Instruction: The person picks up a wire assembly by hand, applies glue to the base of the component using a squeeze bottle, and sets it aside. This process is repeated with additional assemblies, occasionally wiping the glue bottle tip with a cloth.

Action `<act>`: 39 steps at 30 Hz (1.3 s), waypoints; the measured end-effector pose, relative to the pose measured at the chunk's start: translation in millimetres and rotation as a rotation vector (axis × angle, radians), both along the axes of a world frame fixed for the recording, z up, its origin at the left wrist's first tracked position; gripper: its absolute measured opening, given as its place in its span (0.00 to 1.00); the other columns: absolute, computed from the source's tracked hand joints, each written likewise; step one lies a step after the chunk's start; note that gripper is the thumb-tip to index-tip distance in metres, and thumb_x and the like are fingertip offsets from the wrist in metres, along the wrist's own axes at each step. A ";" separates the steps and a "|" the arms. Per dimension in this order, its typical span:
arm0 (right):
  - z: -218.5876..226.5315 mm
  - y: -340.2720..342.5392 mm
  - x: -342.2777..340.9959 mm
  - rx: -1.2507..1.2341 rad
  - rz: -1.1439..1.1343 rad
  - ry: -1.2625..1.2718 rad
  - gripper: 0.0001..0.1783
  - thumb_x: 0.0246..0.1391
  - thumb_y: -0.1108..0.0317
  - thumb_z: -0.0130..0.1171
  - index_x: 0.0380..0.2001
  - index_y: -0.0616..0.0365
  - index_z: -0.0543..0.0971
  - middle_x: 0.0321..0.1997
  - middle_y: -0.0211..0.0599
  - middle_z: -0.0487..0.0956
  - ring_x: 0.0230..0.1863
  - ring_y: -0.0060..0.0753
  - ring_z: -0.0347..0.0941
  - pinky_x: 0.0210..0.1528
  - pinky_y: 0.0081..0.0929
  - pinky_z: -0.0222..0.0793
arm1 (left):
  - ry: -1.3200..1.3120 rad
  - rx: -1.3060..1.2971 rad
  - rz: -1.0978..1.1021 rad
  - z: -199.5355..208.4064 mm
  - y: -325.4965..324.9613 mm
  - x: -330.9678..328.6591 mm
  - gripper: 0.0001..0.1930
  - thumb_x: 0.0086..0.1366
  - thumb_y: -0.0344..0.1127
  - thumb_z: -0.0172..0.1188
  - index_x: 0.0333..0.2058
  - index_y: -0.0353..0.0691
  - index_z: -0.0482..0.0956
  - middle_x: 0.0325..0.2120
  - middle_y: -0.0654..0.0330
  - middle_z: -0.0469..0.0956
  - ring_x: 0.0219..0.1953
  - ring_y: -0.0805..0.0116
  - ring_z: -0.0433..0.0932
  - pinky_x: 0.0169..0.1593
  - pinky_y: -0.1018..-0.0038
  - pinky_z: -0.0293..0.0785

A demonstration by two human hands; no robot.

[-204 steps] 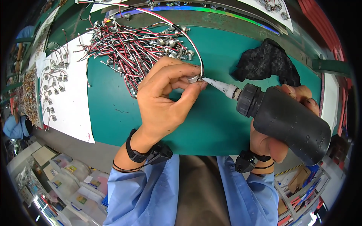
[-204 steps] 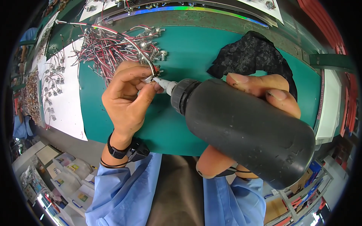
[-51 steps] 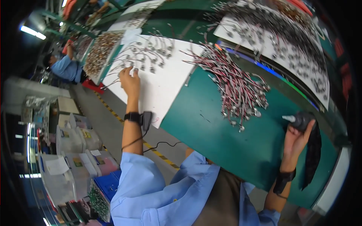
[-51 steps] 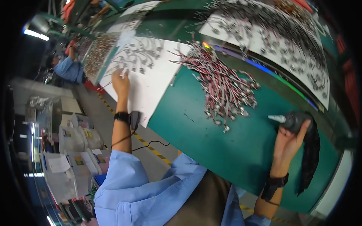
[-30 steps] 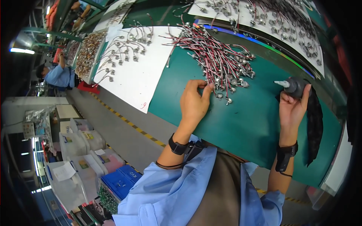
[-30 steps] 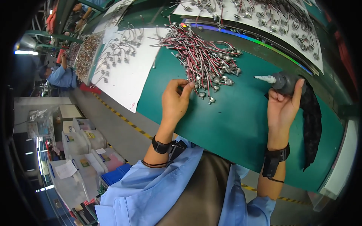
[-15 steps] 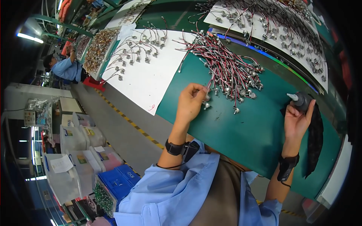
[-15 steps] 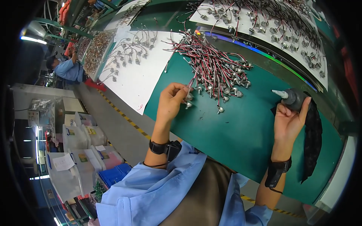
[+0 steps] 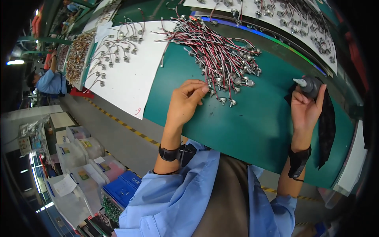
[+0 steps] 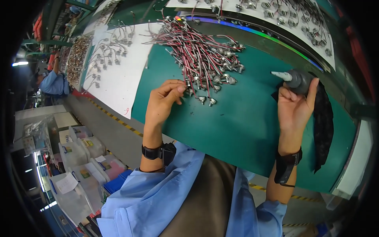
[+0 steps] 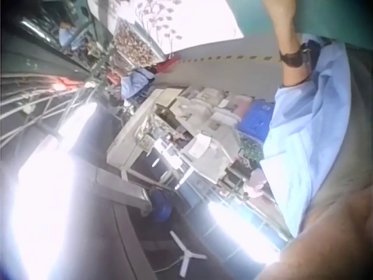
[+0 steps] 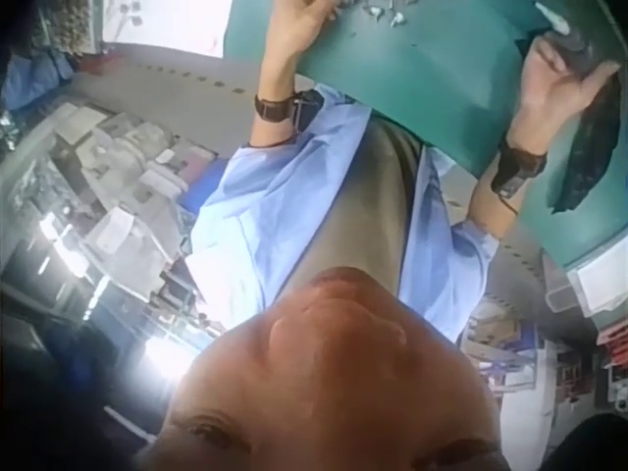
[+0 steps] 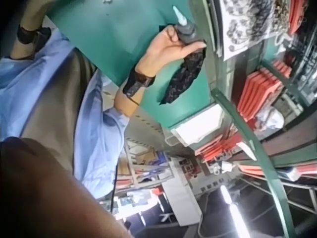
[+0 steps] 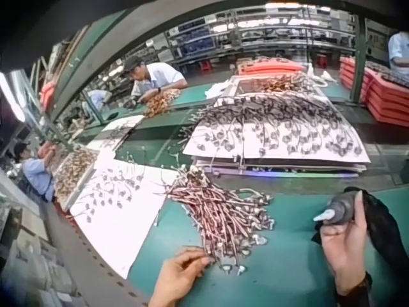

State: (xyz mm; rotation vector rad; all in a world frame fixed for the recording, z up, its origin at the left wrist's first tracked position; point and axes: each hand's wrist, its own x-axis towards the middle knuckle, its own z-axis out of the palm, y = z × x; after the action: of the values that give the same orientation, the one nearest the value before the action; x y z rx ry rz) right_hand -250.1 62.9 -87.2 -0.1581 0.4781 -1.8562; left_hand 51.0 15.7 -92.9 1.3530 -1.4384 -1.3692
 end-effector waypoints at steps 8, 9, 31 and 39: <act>0.6 1.1 -0.7 -0.005 0.020 -0.008 0.20 0.52 0.56 0.48 0.37 0.64 0.68 0.36 0.42 0.70 0.27 0.23 0.59 0.22 0.15 0.51 | -0.272 -0.188 0.236 -11.0 19.0 -18.0 0.13 0.50 0.26 0.58 0.35 0.31 0.70 0.28 0.58 0.69 0.18 0.78 0.67 0.22 0.81 0.64; 1.4 1.3 -0.1 -0.004 0.020 -0.008 0.20 0.52 0.56 0.48 0.37 0.64 0.68 0.36 0.42 0.70 0.27 0.23 0.59 0.22 0.15 0.51 | -0.272 -0.187 0.236 -10.7 19.0 -18.2 0.13 0.50 0.26 0.58 0.35 0.31 0.70 0.28 0.58 0.69 0.18 0.78 0.67 0.22 0.81 0.64; 19.1 12.4 10.8 -0.015 -0.194 0.309 0.25 0.52 0.53 0.48 0.44 0.63 0.63 0.43 0.45 0.67 0.24 0.21 0.59 0.30 0.16 0.58 | 0.485 -0.103 -0.136 48.2 -19.2 -74.0 0.10 0.53 0.19 0.50 0.36 0.29 0.69 0.32 0.51 0.73 0.31 0.67 0.76 0.29 0.79 0.75; 22.8 20.7 34.8 0.019 -0.464 0.798 0.38 0.46 0.43 0.49 0.51 0.62 0.57 0.48 0.44 0.64 0.50 0.36 0.61 0.53 0.32 0.56 | 0.438 -0.094 -0.177 21.0 -11.6 -86.2 0.09 0.50 0.16 0.52 0.33 0.27 0.70 0.34 0.54 0.69 0.32 0.67 0.76 0.30 0.80 0.75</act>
State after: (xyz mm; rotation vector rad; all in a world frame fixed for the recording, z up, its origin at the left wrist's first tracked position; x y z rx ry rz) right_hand -215.3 83.6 -64.4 -0.8523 1.1535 -2.1944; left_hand -35.2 4.1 -72.0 0.8139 -1.3214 -1.5719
